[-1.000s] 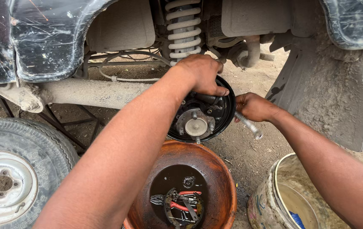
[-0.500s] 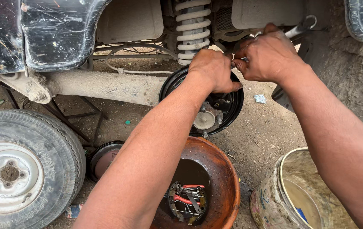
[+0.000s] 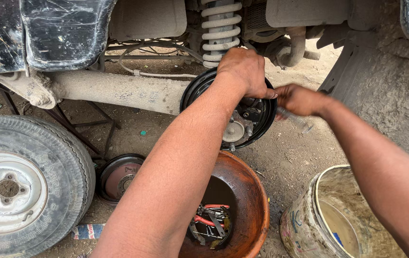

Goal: The person works on a vehicle's drum brake assembly, using a wrench to loosen components and then removing and handling small pins and springs from the wheel hub by hand.

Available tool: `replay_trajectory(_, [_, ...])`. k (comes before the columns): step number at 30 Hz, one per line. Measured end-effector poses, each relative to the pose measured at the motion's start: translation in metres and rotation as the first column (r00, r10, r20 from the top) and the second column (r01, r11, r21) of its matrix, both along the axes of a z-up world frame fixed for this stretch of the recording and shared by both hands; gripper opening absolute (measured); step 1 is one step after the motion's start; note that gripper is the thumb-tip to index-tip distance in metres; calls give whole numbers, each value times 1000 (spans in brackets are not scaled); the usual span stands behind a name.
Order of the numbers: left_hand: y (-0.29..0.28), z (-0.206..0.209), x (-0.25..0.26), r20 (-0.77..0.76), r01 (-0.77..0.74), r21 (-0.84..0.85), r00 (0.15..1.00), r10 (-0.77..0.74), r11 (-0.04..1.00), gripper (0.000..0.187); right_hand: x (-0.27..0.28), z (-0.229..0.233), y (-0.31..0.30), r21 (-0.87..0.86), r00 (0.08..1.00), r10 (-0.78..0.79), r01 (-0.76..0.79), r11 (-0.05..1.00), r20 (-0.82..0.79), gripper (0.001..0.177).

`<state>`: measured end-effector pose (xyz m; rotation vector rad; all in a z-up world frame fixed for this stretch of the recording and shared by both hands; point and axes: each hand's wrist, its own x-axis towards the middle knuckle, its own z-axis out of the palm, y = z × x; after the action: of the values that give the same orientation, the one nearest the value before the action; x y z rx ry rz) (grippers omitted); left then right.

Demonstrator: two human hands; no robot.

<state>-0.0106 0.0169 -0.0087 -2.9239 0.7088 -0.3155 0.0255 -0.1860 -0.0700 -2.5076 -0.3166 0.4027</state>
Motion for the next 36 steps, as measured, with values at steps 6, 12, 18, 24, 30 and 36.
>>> replay_trajectory(6, [-2, -3, 0, 15, 17, -5, 1000, -17, 1000, 85, 8, -26, -13, -206, 874, 6, 108, 973, 486, 30])
replay_trajectory(12, [-3, 0, -2, 1, 3, 22, 1000, -3, 1000, 80, -22, 32, 19, -609, 654, 299, 316, 727, 695, 37])
replay_trajectory(18, [-5, 2, -3, -24, -20, 35, 999, 21, 999, 81, -18, 54, 32, -660, 558, 430, 314, 682, 710, 26])
replay_trajectory(24, [-7, 3, -2, -31, -22, 45, 999, 24, 999, 83, -8, 43, 26, -511, 718, 176, 279, 813, 673, 30])
replay_trajectory(30, [-5, 1, -3, -32, -15, 52, 999, 17, 999, 87, -14, 30, 11, -465, 749, 115, 276, 841, 653, 34])
replay_trajectory(36, [-3, 2, -4, -13, -8, 35, 1000, 8, 999, 91, 3, -10, -1, -134, 985, -146, 157, 978, 89, 33])
